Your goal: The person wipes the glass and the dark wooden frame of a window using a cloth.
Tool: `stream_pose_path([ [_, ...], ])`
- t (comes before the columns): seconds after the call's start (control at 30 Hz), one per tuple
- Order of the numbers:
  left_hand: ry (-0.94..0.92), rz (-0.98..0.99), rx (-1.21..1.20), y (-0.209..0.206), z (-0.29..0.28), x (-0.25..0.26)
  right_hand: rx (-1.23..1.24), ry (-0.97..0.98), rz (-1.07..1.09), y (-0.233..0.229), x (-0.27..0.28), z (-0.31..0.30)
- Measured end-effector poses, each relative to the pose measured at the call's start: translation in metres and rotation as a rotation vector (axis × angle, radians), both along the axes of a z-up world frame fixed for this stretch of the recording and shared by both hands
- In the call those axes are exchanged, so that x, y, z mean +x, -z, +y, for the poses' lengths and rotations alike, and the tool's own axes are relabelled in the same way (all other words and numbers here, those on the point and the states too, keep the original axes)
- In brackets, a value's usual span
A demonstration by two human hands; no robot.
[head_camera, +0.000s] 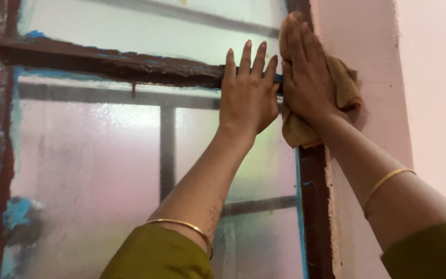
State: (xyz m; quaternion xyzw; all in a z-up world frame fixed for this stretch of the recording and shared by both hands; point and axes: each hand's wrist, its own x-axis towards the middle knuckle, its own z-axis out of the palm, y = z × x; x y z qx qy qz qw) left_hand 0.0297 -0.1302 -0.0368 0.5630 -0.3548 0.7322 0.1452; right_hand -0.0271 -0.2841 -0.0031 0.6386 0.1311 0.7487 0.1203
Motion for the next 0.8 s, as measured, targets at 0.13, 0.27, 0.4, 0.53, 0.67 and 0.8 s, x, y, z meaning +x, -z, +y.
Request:
stream_pose_path([
  [0.13,-0.019,-0.011,-0.026,0.007,-0.002,0.002,0.215,0.598,0.16,0.004,-0.022,0.025],
  [0.27,0.01,-0.031,-0.067,0.015,-0.003,0.003,0.165,0.91,0.216,-0.014,-0.029,0.037],
  [0.4,-0.053,-0.004,-0.071,0.015,-0.007,0.003,0.069,1.283,0.159,0.002,-0.042,0.03],
  [0.53,-0.094,0.054,-0.06,0.018,-0.008,0.002,0.008,0.663,0.059,0.037,-0.046,0.019],
  [0.67,-0.202,0.093,-0.09,0.026,-0.004,-0.003,0.043,0.406,-0.145,0.072,-0.023,0.021],
  [0.8,-0.209,0.166,-0.047,0.039,0.002,-0.01,0.068,0.359,-0.185,0.081,-0.019,0.028],
])
